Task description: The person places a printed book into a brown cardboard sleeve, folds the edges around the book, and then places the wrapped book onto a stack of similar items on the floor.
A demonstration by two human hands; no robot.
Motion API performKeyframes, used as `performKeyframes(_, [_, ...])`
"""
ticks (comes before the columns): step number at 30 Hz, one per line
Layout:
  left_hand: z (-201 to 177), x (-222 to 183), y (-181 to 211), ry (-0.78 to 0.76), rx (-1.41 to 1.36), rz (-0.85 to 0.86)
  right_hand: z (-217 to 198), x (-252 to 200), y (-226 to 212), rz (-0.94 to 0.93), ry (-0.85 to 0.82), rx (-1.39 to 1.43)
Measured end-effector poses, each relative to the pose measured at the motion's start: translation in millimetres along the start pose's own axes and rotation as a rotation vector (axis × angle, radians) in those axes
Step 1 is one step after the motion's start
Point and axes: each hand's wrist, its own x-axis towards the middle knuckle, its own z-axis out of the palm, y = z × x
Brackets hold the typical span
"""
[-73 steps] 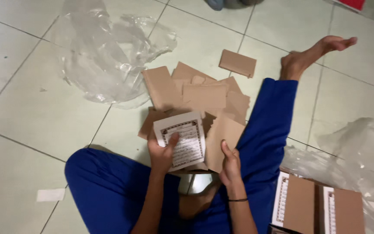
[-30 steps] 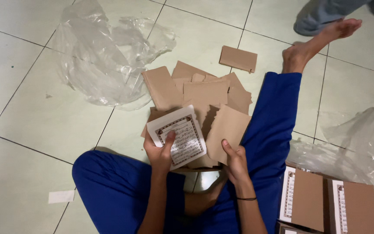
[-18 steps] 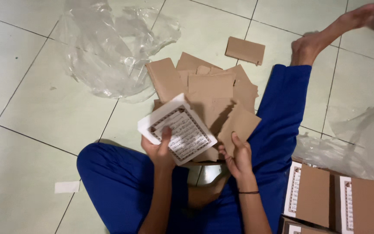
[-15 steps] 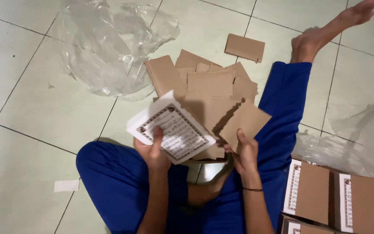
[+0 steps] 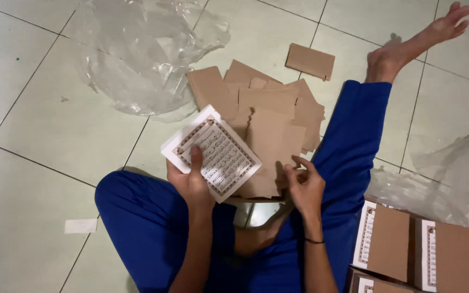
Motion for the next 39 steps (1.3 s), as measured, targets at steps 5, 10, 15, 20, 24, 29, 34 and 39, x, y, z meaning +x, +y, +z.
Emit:
performKeyframes(5, [-13.4, 11.8, -18.0, -0.105, -0.013, -0.103, 0.9, 0.5, 9.4, -0.031, 0.087, 0.113])
performKeyframes(10, [-17.7, 6.6, -40.9, -0.336, 0.053, -0.122, -9.6, -16.9, -20.8, -0.004, -0.145, 0.415])
performKeyframes(15, [-2.3, -26.4, -45.2, -0.711, 0.283, -0.283, -34.6, -60.2, 5.1, 0.114, -0.298, 0.625])
performKeyframes(20, [17.4, -72.6, -32.4, -0.991, 0.383, -0.410, -90.1, -104.4, 6.8, 0.198, -0.067, 0.563])
performKeyframes(24, [21.7, -105.4, -24.5, -1.235, 0.590, -0.278, -119.6, -140.8, 22.3, 0.086, 0.242, 0.296])
performKeyframes(29, [18.9, -153.9, 19.8, -1.514, 0.490, -0.256, -115.1, -166.3, 12.6, -0.324, 0.414, -0.331])
performKeyframes(34, [13.0, -154.9, -18.9, -1.272, 0.142, -0.437, -113.5, -175.2, -58.9, -0.523, 0.113, -0.279])
performKeyframes(39, [9.7, -167.6, -44.8, -1.084, 0.366, -0.482, -144.6, -171.7, -38.5, -0.277, 0.276, -0.027])
